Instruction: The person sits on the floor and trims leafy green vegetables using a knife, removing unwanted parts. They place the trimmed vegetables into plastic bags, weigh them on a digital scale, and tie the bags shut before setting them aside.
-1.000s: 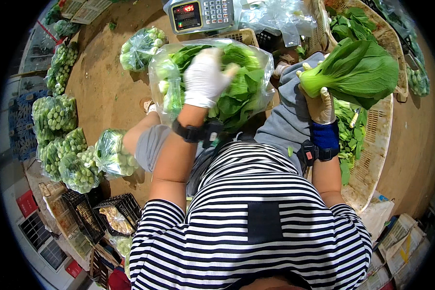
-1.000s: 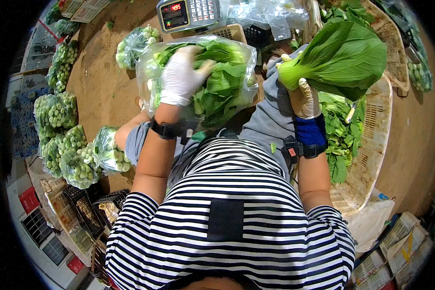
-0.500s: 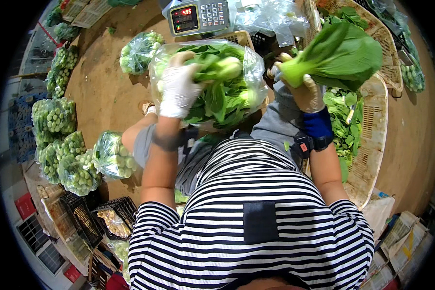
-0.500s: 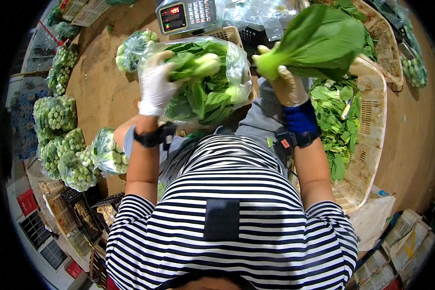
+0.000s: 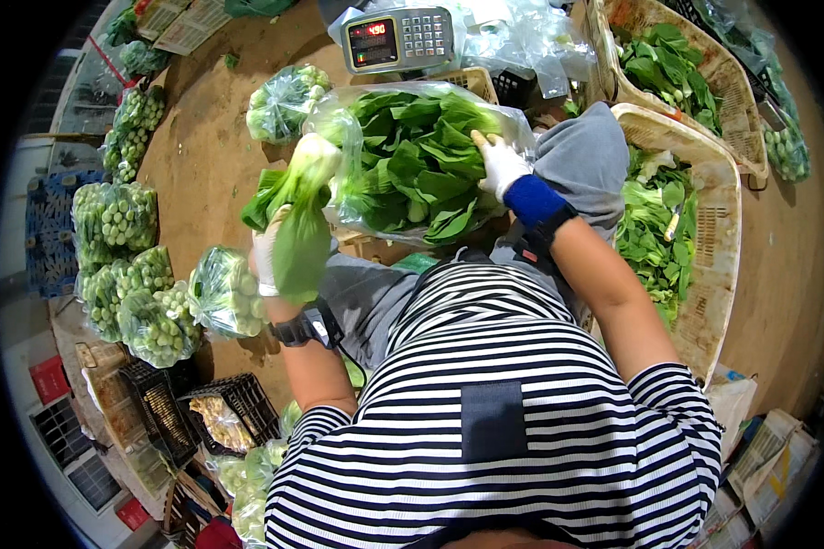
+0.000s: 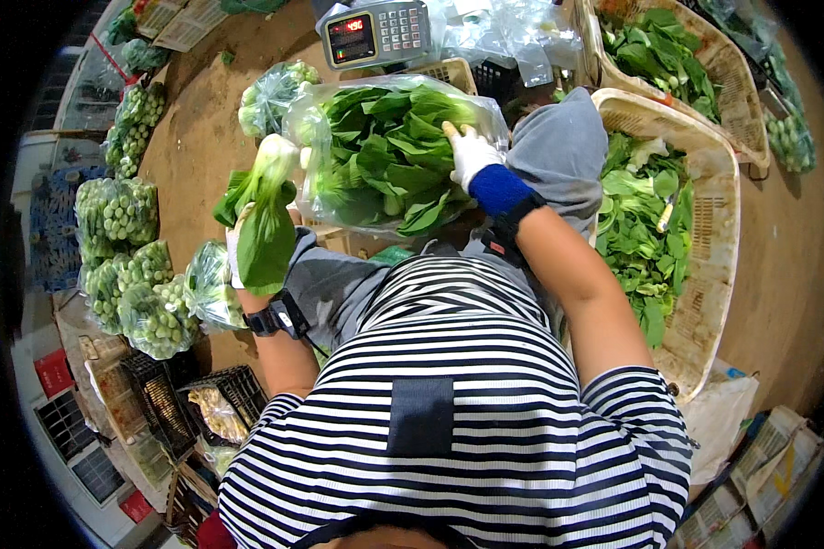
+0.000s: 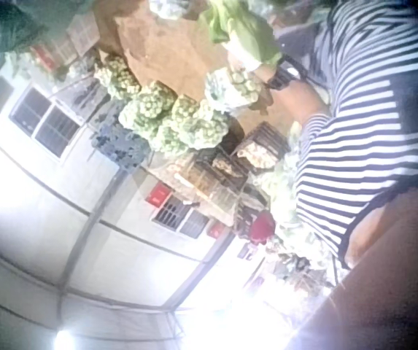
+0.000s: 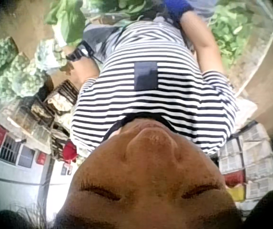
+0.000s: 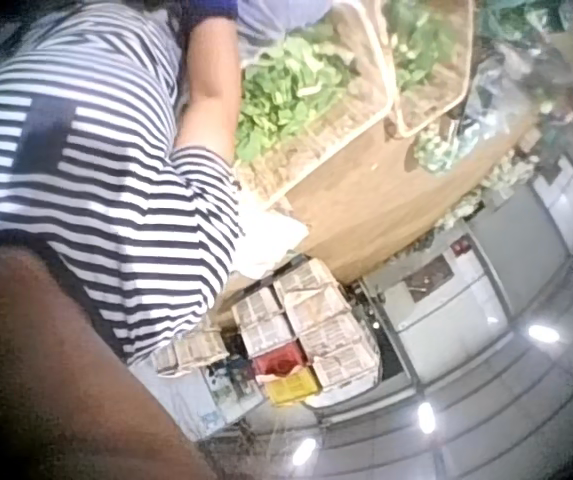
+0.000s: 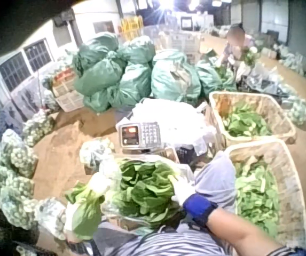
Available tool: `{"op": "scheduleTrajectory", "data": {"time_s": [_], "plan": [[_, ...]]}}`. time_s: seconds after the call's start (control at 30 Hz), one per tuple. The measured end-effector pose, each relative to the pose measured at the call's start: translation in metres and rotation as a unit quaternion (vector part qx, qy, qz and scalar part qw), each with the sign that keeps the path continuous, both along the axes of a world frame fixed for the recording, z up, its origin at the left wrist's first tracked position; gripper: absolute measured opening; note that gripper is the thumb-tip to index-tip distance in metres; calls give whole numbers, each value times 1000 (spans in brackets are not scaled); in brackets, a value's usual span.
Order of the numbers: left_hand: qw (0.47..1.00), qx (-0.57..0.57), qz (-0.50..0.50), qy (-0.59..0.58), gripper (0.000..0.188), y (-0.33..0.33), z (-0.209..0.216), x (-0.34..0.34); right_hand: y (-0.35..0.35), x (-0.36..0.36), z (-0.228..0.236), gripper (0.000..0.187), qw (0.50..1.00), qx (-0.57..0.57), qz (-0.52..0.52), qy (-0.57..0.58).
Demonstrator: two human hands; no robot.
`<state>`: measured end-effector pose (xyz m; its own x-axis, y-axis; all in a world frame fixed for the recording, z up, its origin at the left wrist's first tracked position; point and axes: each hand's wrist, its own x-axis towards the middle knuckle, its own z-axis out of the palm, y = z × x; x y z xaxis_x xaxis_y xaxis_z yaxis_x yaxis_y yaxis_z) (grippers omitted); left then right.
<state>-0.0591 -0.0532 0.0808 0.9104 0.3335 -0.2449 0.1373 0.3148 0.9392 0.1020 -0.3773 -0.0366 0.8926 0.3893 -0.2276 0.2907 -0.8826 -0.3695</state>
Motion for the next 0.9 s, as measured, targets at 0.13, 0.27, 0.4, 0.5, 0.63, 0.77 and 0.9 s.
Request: {"op": "scheduleTrajectory", "data": {"time_s": [0.13,0.27,0.4,0.5,0.63,0.77,0.9], "plan": [[998,-53,-43,-10,28,-52,42,14,-36,-4,28,82,945,307,45,-108],[969,88,-230,6,50,-105,38,30,-44,-65,134,80,662,684,19,305],[897,131,-418,-55,69,-161,71,46,-101,-87,140,58,797,577,20,178],[933,40,-346,-92,71,-153,57,44,-174,-80,97,52,561,766,-296,107],[981,61,-171,-62,44,-116,17,41,-310,-50,-26,38,465,705,-535,-16],[934,349,35,-67,33,-81,-27,50,-350,-55,-107,44,469,585,-661,29],[814,570,110,-4,58,-61,-23,38,-301,-15,-47,54,705,373,-603,-10]]}}
